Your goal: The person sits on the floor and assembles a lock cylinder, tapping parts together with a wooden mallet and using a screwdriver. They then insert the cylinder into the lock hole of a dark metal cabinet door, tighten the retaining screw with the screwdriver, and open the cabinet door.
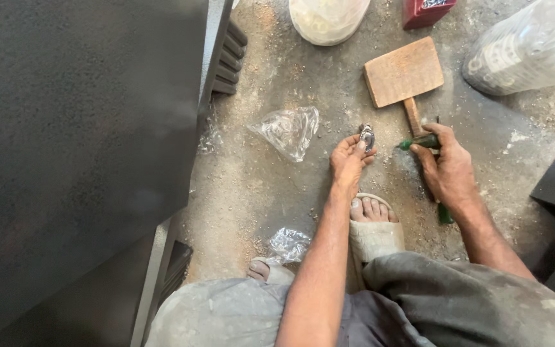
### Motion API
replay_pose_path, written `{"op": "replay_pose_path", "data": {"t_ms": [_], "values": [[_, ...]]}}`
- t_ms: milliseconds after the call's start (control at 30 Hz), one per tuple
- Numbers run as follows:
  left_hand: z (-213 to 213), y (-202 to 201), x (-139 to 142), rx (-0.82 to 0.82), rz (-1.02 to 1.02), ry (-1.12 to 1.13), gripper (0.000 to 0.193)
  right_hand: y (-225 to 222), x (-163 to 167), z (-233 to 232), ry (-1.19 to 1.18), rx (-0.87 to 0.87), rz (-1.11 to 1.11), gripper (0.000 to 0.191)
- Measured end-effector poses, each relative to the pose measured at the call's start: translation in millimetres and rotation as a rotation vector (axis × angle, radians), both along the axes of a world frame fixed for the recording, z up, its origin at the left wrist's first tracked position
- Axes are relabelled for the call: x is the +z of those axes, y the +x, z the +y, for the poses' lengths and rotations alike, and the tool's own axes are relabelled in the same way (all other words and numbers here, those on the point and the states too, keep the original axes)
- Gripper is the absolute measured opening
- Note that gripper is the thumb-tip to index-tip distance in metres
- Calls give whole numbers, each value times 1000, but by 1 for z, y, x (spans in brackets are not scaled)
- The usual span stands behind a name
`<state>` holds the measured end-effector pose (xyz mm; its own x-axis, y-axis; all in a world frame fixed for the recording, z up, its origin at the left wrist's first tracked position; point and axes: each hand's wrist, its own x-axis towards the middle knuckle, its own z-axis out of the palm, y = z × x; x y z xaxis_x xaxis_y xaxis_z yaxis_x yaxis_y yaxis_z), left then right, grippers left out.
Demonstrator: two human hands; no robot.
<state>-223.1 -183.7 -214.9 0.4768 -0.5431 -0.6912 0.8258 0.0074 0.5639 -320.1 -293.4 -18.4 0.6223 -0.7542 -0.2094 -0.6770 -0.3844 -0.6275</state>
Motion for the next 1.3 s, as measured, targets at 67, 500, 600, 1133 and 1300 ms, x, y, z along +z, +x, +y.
{"op": "replay_pose_path", "data": {"t_ms": [67,500,600,1133,1300], "values": [[0,0,0,9,16,-19,24,-1,-3,1,-7,2,-31,42],[-7,-5,-9,12,34,-38,24,5,2,-4,-46,8,-41,39],[-8,-5,-10,26,27,-44,23,5,1,-5,-51,19,-36,39],[-11,0,7,29,24,11,28,18,-20,7,-202,219,-313,37],[-12,-1,9,40,45,14,30,26,-18,9,-190,204,-314,36]]}}
